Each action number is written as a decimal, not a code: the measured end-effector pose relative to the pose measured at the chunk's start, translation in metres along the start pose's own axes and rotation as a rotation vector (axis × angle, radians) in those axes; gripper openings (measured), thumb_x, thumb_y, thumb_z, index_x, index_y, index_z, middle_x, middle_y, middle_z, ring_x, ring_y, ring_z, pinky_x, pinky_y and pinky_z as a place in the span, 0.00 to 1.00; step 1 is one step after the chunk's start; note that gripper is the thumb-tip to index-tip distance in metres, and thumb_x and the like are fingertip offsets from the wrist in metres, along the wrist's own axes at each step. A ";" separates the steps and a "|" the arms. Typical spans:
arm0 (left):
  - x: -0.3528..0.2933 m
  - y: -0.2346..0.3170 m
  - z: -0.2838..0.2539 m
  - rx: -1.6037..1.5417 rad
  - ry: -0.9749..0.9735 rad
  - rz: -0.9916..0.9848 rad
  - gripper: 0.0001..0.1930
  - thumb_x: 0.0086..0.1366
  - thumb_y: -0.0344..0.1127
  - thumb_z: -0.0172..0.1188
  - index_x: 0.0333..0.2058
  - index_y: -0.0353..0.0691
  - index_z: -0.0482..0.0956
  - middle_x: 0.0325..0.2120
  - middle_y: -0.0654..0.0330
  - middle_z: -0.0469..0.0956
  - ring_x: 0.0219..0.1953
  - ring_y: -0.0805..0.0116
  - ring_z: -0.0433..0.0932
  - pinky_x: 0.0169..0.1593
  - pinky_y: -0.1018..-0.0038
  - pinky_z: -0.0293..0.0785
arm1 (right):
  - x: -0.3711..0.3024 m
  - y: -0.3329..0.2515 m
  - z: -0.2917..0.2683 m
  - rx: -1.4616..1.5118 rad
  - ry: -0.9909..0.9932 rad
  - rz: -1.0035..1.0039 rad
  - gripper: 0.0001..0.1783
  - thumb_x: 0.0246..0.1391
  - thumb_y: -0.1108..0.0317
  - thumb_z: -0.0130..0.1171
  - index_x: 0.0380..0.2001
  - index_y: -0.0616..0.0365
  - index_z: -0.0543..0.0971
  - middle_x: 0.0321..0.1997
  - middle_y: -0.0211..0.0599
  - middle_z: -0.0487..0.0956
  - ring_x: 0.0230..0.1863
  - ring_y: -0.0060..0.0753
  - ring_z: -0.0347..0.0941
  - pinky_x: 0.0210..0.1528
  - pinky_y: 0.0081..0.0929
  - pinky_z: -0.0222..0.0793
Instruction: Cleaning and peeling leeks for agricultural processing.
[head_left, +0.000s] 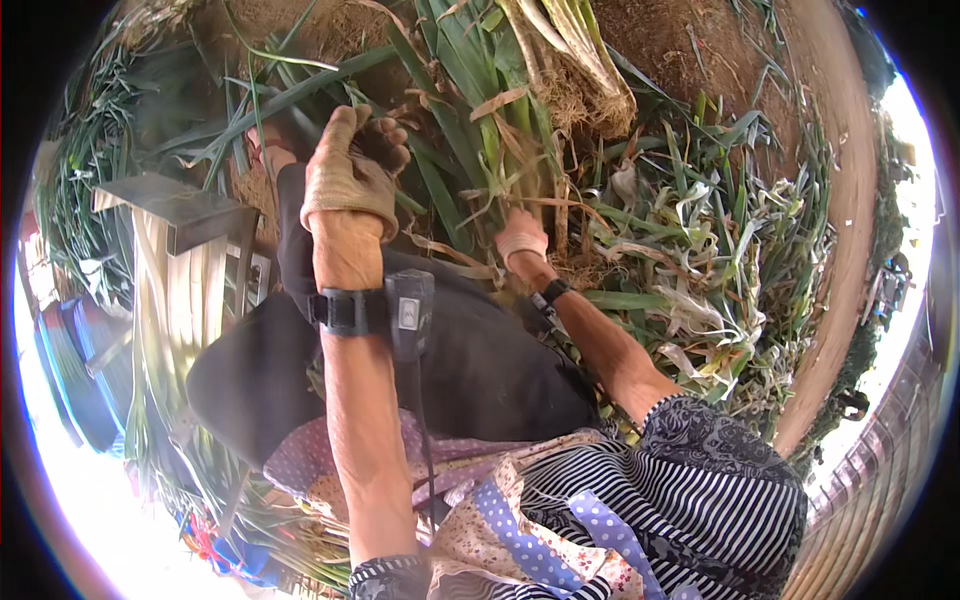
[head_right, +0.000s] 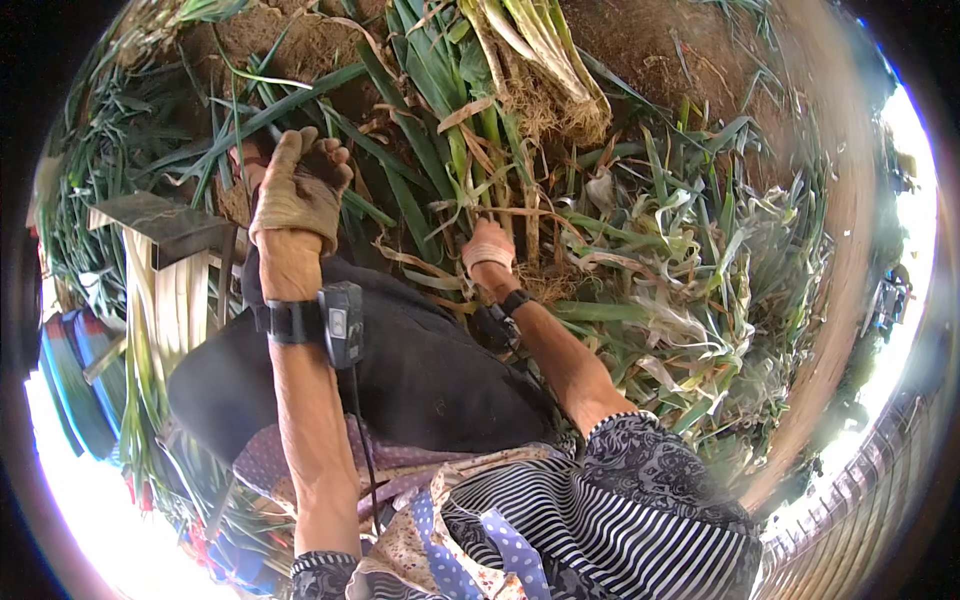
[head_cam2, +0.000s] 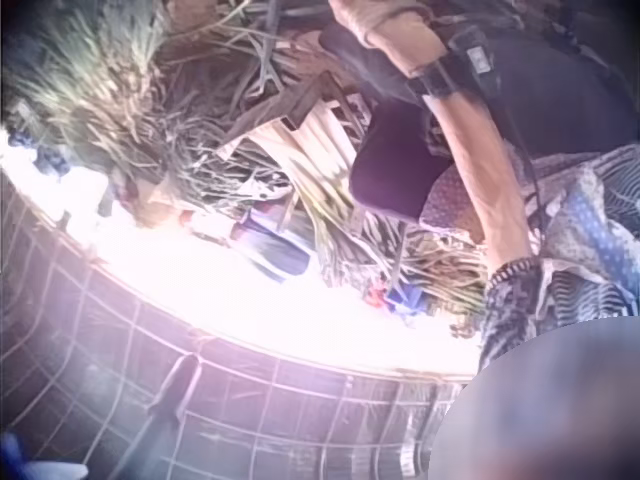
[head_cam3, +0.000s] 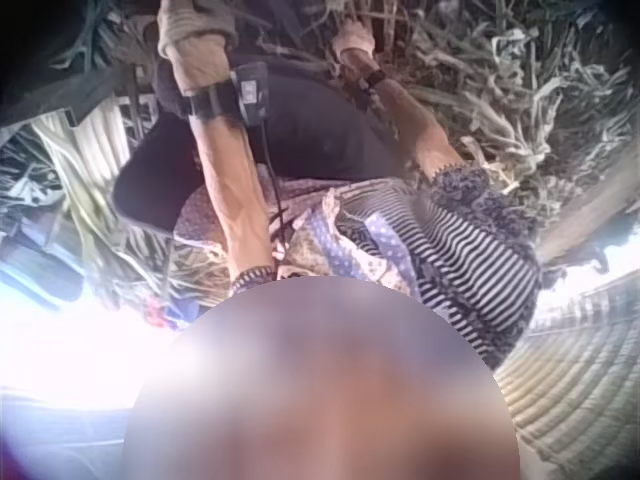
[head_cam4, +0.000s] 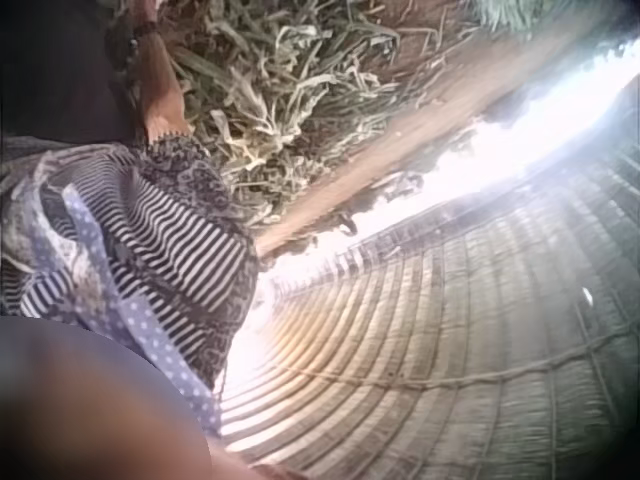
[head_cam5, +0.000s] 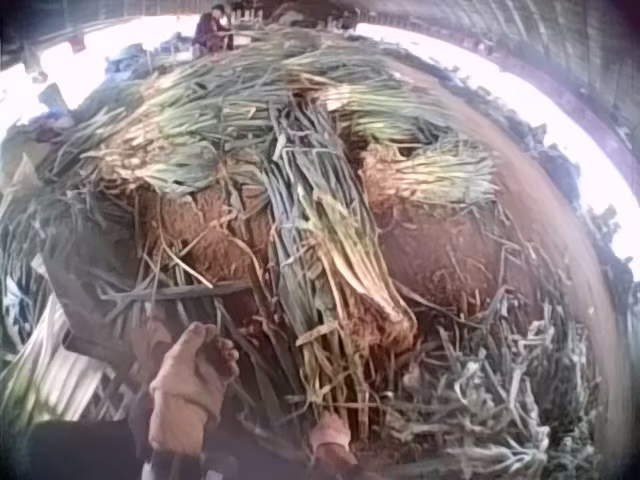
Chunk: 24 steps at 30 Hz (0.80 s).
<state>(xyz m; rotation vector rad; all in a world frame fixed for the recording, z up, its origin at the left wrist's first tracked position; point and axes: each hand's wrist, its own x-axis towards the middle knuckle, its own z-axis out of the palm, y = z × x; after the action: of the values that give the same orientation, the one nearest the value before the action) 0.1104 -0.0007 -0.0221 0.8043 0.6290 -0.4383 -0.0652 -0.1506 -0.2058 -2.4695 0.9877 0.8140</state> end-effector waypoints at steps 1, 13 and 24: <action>-0.003 -0.003 0.001 0.018 -0.015 -0.027 0.11 0.61 0.39 0.56 0.32 0.35 0.74 0.25 0.51 0.76 0.25 0.59 0.75 0.26 0.69 0.72 | -0.001 -0.006 -0.003 0.035 -0.079 0.035 0.17 0.48 0.63 0.57 0.40 0.61 0.75 0.42 0.47 0.75 0.46 0.48 0.72 0.44 0.37 0.71; -0.003 -0.012 0.012 0.102 -0.109 -0.113 0.12 0.60 0.40 0.57 0.34 0.36 0.75 0.26 0.53 0.76 0.27 0.60 0.76 0.28 0.71 0.74 | 0.018 -0.033 -0.018 0.114 -0.149 0.183 0.21 0.45 0.54 0.60 0.38 0.58 0.77 0.40 0.46 0.78 0.42 0.44 0.75 0.41 0.39 0.72; 0.007 -0.018 0.015 0.067 -0.152 -0.145 0.11 0.59 0.40 0.58 0.33 0.38 0.75 0.26 0.56 0.76 0.26 0.63 0.75 0.29 0.71 0.70 | -0.016 0.029 -0.100 1.122 -0.563 0.141 0.17 0.38 0.59 0.68 0.27 0.61 0.78 0.19 0.31 0.75 0.18 0.25 0.68 0.22 0.22 0.64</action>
<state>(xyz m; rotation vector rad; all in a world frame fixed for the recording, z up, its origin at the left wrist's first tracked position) 0.1103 -0.0243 -0.0277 0.7831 0.5347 -0.6501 -0.0577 -0.2138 -0.1218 -1.1523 0.9978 0.6539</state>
